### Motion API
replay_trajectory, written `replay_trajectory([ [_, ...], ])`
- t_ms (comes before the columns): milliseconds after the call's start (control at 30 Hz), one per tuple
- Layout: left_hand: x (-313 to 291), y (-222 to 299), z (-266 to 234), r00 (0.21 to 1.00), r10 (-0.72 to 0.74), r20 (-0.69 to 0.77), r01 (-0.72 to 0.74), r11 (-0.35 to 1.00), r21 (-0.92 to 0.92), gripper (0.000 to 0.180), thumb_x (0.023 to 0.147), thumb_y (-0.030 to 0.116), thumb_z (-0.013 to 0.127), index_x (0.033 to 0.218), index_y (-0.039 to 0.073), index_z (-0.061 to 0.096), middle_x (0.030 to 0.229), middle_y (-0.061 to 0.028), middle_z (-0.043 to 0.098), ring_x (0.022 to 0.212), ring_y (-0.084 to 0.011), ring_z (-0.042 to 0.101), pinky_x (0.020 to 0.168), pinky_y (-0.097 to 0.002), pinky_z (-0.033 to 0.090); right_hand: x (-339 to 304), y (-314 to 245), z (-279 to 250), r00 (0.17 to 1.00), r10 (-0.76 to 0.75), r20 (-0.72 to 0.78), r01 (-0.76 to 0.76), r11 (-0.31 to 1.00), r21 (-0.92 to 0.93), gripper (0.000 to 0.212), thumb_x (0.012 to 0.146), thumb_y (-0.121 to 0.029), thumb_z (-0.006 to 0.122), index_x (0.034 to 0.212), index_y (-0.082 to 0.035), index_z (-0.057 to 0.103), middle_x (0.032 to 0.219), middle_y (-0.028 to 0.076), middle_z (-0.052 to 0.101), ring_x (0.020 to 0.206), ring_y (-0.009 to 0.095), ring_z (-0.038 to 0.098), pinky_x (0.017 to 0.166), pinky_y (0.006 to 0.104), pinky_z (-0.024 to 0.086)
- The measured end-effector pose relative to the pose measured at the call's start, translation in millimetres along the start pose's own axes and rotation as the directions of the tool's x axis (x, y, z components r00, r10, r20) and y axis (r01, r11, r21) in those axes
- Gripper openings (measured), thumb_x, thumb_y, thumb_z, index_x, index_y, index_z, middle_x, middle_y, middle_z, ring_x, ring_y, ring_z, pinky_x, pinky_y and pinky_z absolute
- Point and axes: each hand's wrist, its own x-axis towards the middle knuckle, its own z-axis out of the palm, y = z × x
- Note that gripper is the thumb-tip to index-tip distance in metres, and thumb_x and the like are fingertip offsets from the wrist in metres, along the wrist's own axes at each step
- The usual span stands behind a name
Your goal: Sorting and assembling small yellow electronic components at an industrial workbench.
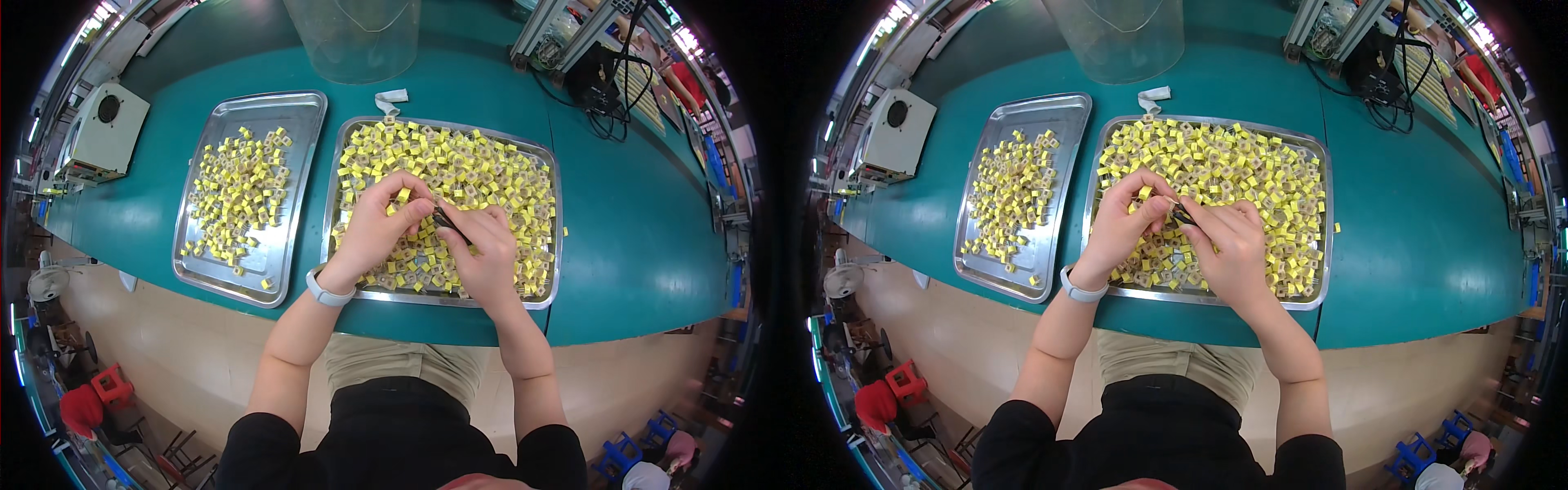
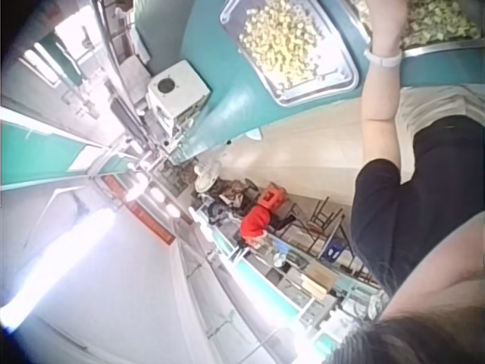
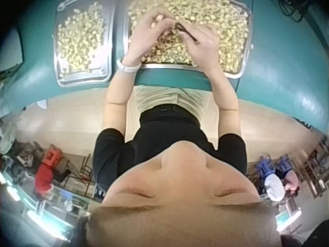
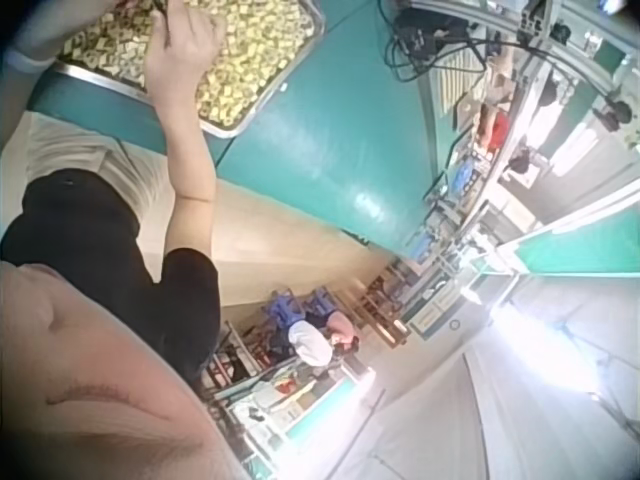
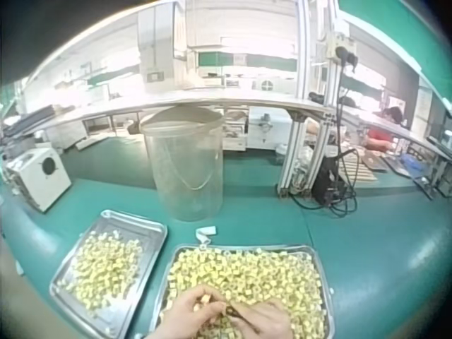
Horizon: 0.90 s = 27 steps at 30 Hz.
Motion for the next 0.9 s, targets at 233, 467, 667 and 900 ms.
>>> replay_trajectory([
  [233,3,-6,-8,0.996,-0.075,0.05,0.084,0.969,-0.233,0.018,0.101,0.023,0.057,0.094,0.006,0.06,0.076,0.0014,0.054,0.06,-0.0045,0.045,0.052,-0.0197,0.034,2,-4,-1,0.999,-0.028,0.031,0.028,1.0,-0.003,0.039,0.074,-0.002,0.077,0.113,-0.005,0.072,0.08,0.007,0.069,0.07,0.021,0.062,0.076,0.0339,0.042],
  [467,2,-8,-12,0.979,-0.136,0.151,0.18,0.926,-0.333,0.028,0.104,0.033,0.051,0.091,0.009,0.056,0.073,0.0034,0.05,0.058,-0.0033,0.042,0.049,-0.0189,0.03,3,-4,-2,0.998,-0.052,0.02,0.052,0.999,-0.002,0.037,0.075,-0.002,0.076,0.112,-0.004,0.072,0.08,0.007,0.069,0.071,0.021,0.062,0.078,0.034,0.042],
  [667,1,-8,-10,0.961,-0.184,0.205,0.249,0.901,-0.355,0.028,0.104,0.034,0.052,0.092,0.009,0.056,0.084,0.0035,0.05,0.059,-0.0028,0.042,0.048,-0.0183,0.029,4,-5,-1,0.997,-0.07,0.016,0.07,0.997,0.011,0.035,0.075,-0.002,0.076,0.11,-0.005,0.073,0.08,0.007,0.07,0.07,0.021,0.063,0.078,0.0343,0.042],
  [900,1,-8,-12,0.95,-0.218,0.226,0.284,0.901,-0.328,0.029,0.105,0.035,0.05,0.093,0.009,0.055,0.079,0.003,0.049,0.056,-0.0034,0.04,0.047,-0.0191,0.028,3,-3,-2,0.995,-0.095,0.03,0.095,0.995,-0.02,0.033,0.075,-0.005,0.077,0.108,-0.006,0.073,0.08,0.007,0.07,0.07,0.022,0.062,0.078,0.0349,0.041],
])
